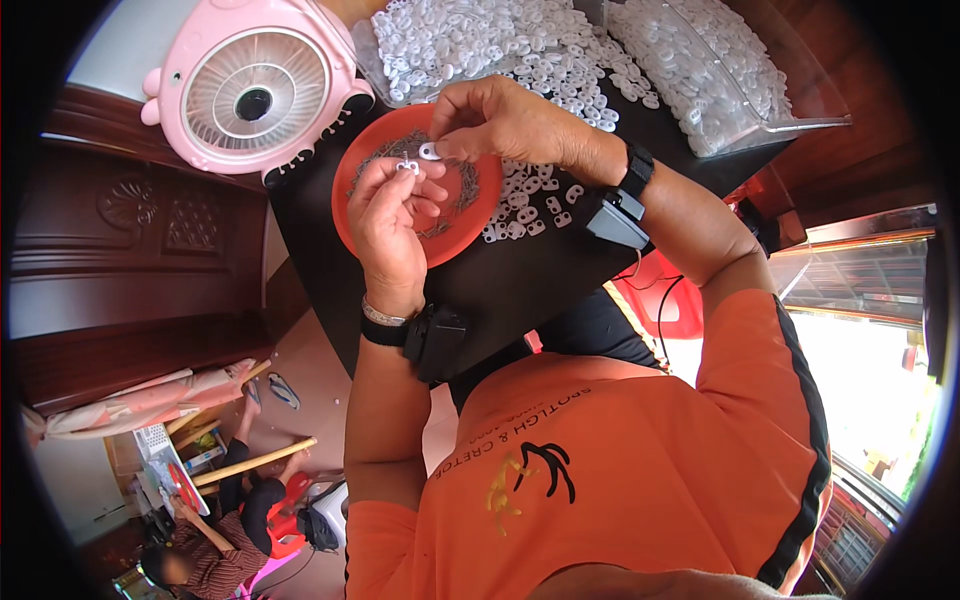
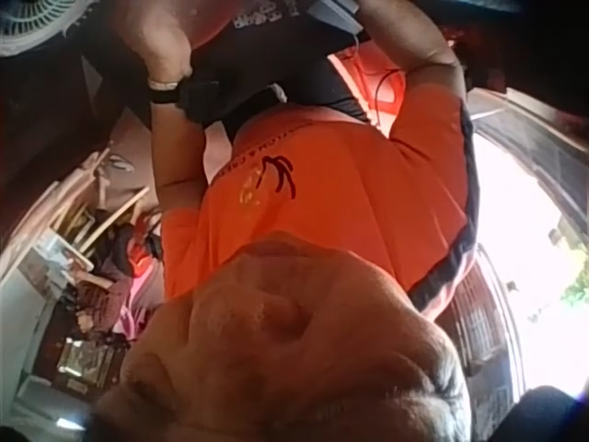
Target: Manually inserting small metal rings into white plastic components at a desk.
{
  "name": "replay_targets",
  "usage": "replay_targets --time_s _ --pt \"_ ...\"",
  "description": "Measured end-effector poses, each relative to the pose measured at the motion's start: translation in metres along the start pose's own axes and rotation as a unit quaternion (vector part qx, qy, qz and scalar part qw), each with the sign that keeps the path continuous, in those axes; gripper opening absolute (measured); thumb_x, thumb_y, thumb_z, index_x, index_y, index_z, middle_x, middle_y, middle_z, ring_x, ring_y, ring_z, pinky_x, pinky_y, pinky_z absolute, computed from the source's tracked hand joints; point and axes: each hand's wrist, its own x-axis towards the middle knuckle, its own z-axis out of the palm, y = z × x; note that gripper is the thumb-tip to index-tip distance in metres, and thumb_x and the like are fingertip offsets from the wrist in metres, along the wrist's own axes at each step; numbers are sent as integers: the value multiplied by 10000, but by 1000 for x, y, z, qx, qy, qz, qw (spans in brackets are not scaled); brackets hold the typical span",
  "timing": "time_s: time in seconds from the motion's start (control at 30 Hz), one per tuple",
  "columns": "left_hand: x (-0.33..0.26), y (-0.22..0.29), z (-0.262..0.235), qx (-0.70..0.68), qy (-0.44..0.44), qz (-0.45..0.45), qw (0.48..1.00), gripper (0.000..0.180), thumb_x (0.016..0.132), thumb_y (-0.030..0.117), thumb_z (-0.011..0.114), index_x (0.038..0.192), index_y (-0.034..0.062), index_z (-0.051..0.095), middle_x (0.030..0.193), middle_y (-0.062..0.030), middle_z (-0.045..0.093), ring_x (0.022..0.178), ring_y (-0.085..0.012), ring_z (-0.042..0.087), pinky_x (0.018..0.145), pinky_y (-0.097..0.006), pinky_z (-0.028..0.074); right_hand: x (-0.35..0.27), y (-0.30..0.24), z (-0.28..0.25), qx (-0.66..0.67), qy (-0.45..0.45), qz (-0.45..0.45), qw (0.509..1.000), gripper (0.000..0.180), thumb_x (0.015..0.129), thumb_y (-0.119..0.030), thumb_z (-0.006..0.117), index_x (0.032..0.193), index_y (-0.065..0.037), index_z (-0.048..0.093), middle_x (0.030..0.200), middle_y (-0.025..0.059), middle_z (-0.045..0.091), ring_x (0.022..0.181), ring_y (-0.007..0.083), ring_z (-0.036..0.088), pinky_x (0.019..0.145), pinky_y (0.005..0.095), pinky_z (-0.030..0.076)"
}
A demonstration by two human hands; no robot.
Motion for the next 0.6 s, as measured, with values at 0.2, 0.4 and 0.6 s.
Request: replay_targets --time_s 0.2,0.4,0.6 --pt "-4 3 6 78 23 -47 996 120 860 128 530 769 53 548 639 1 534 541 -64 476 508 -196 361 0 2 0 82 -13 1 997 172 811 -88 664 956 4 650 764 22 638 702 80 589 630 221 482" --pt "-4 2 7 94 15 -41 995 114 845 108 535 745 53 538 631 8 515 529 -54 450 490 -191 351 1 2 0 88 -11 -6 996 169 815 -96 668 952 3 657 767 18 640 689 76 583 633 218 482" --pt "-3 0 5 103 10 -37 994 114 843 109 537 747 50 539 627 8 512 521 -53 448 483 -191 343 0 2 3 68 -1 -22 997 157 811 -93 670 934 4 659 743 7 632 655 65 555 618 216 470"
